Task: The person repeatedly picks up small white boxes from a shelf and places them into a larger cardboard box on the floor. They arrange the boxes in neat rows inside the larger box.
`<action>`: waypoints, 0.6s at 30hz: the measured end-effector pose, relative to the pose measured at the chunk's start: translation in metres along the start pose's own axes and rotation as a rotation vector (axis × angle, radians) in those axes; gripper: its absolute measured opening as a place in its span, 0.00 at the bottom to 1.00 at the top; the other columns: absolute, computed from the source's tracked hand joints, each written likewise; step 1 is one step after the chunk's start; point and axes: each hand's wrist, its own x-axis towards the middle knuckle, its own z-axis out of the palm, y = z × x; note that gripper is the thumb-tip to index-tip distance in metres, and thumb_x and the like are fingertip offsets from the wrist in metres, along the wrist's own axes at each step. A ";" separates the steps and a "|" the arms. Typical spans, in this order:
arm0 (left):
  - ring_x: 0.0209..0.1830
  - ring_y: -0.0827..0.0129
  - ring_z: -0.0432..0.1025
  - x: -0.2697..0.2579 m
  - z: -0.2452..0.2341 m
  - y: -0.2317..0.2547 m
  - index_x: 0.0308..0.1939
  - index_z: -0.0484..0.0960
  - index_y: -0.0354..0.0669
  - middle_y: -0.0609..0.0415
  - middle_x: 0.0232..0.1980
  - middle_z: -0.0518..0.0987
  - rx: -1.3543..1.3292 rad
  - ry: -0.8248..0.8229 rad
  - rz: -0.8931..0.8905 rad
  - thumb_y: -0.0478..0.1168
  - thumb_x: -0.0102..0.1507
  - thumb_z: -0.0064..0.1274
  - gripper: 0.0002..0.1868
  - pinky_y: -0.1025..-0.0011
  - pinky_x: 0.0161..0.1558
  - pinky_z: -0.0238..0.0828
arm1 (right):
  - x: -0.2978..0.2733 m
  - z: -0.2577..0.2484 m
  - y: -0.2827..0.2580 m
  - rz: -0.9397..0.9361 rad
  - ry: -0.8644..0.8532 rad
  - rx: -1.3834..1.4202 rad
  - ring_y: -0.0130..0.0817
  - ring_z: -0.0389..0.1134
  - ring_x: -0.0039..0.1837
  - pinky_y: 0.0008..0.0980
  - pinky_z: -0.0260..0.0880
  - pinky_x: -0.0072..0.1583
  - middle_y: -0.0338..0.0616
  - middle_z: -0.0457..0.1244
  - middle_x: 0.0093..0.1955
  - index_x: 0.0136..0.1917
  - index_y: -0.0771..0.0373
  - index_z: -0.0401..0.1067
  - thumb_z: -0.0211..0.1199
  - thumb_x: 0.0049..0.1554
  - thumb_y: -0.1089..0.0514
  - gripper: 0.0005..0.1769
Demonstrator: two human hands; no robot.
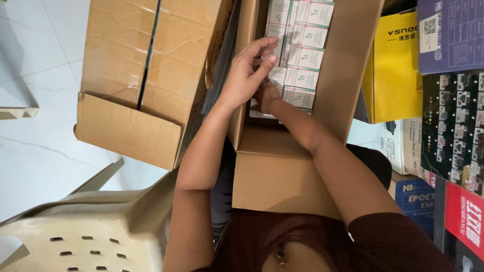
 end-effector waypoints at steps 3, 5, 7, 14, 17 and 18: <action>0.65 0.63 0.76 0.000 0.000 0.000 0.68 0.74 0.38 0.47 0.66 0.79 0.002 0.003 0.008 0.40 0.72 0.54 0.21 0.66 0.64 0.75 | -0.001 -0.003 -0.004 -0.020 -0.014 -0.036 0.49 0.24 0.86 0.56 0.18 0.78 0.41 0.35 0.87 0.84 0.46 0.45 0.43 0.61 0.23 0.47; 0.65 0.63 0.76 0.000 0.000 0.000 0.68 0.74 0.38 0.47 0.66 0.79 -0.011 0.002 0.013 0.40 0.72 0.54 0.21 0.66 0.64 0.76 | -0.004 0.000 -0.003 -0.013 0.040 -0.003 0.49 0.24 0.86 0.56 0.17 0.78 0.42 0.35 0.87 0.84 0.46 0.46 0.45 0.60 0.23 0.47; 0.66 0.63 0.75 0.000 0.001 0.000 0.68 0.74 0.38 0.47 0.66 0.78 -0.035 0.000 0.014 0.40 0.73 0.54 0.21 0.66 0.64 0.76 | -0.002 0.004 -0.001 -0.027 0.057 0.055 0.48 0.25 0.86 0.56 0.17 0.79 0.40 0.35 0.87 0.83 0.45 0.46 0.45 0.60 0.24 0.46; 0.65 0.63 0.76 0.005 0.004 -0.004 0.68 0.74 0.38 0.47 0.65 0.79 -0.008 -0.007 0.041 0.39 0.72 0.54 0.21 0.67 0.63 0.76 | -0.002 -0.012 0.045 -0.018 0.526 0.662 0.50 0.43 0.82 0.55 0.41 0.78 0.49 0.47 0.82 0.80 0.54 0.55 0.56 0.58 0.39 0.41; 0.63 0.65 0.75 0.008 0.012 -0.008 0.68 0.75 0.39 0.48 0.64 0.80 -0.056 -0.007 0.059 0.39 0.72 0.54 0.20 0.67 0.62 0.76 | -0.032 -0.046 0.087 0.103 0.424 0.656 0.43 0.47 0.82 0.57 0.42 0.79 0.41 0.53 0.80 0.73 0.49 0.64 0.54 0.62 0.44 0.27; 0.62 0.66 0.75 0.009 0.014 -0.009 0.68 0.75 0.39 0.49 0.63 0.80 -0.073 -0.006 0.053 0.39 0.72 0.53 0.20 0.68 0.62 0.76 | -0.043 -0.055 0.099 0.155 0.375 0.602 0.41 0.48 0.82 0.58 0.41 0.78 0.38 0.54 0.79 0.71 0.47 0.67 0.54 0.63 0.45 0.24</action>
